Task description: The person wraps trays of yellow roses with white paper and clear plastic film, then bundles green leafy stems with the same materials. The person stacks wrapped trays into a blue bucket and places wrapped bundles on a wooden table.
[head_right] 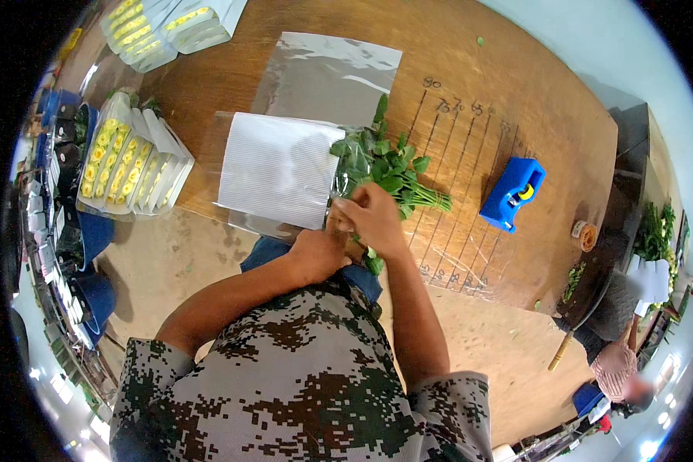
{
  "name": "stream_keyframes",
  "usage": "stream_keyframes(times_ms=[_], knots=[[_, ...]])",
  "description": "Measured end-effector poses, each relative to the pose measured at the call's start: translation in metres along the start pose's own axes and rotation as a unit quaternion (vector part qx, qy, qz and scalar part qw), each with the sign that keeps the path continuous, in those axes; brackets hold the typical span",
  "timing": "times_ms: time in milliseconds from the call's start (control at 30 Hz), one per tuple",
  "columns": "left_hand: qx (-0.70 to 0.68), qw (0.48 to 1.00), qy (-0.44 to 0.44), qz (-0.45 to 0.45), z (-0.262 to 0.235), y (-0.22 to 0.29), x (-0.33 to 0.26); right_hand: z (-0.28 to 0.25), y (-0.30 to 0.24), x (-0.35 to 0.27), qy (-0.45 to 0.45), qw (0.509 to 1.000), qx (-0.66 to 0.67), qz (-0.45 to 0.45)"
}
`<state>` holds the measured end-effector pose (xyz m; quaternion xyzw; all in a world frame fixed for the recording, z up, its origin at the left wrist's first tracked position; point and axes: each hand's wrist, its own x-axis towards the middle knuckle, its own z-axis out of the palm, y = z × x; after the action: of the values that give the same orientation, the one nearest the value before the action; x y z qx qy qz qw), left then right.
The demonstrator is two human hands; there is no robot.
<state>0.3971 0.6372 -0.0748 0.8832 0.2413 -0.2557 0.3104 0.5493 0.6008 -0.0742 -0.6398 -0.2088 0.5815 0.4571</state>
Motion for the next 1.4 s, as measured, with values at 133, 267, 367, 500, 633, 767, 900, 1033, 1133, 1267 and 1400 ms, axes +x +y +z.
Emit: stream_keyframes(times_ms=[133, 267, 367, 500, 633, 767, 900, 1033, 1133, 1267, 1400], knots=[[0.053, 0.996, 0.035, 0.059, 0.021, -0.012, 0.004, 0.054, -0.012, 0.032, 0.037, 0.999, -0.029, 0.018], [0.018, 0.995, 0.023, 0.09, 0.018, -0.018, 0.003, 0.064, 0.003, 0.041, 0.087, 0.992, -0.072, 0.052], [-0.008, 0.987, 0.035, 0.159, 0.005, -0.024, -0.014, 0.066, 0.003, 0.036, 0.119, 0.985, -0.095, 0.086], [-0.013, 0.952, 0.089, 0.292, -0.016, -0.04, -0.039, 0.067, -0.005, 0.029, 0.163, 0.962, -0.148, 0.164], [-0.091, 0.938, 0.082, 0.325, -0.039, -0.067, -0.06, 0.056, 0.041, 0.008, 0.146, 0.935, -0.26, 0.192], [-0.139, 0.929, 0.121, 0.32, -0.067, -0.091, -0.072, 0.085, 0.098, -0.057, 0.144, 0.929, -0.211, 0.266], [-0.137, 0.935, 0.157, 0.288, -0.097, -0.102, -0.051, 0.12, 0.16, -0.087, 0.225, 0.93, -0.092, 0.275], [-0.115, 0.933, 0.235, 0.248, -0.14, -0.113, -0.017, 0.138, 0.146, -0.056, 0.214, 0.936, -0.2, 0.194], [-0.055, 0.927, 0.289, 0.232, -0.158, -0.12, 0.022, 0.154, 0.12, -0.024, 0.232, 0.96, 0.053, 0.148], [-0.011, 0.976, 0.181, 0.123, -0.165, -0.122, 0.06, 0.145, 0.121, 0.002, 0.221, 0.922, 0.3, 0.107], [0.009, 0.978, 0.175, 0.111, -0.13, -0.144, 0.088, 0.148, 0.134, 0.014, 0.09, 0.883, 0.455, 0.075]])
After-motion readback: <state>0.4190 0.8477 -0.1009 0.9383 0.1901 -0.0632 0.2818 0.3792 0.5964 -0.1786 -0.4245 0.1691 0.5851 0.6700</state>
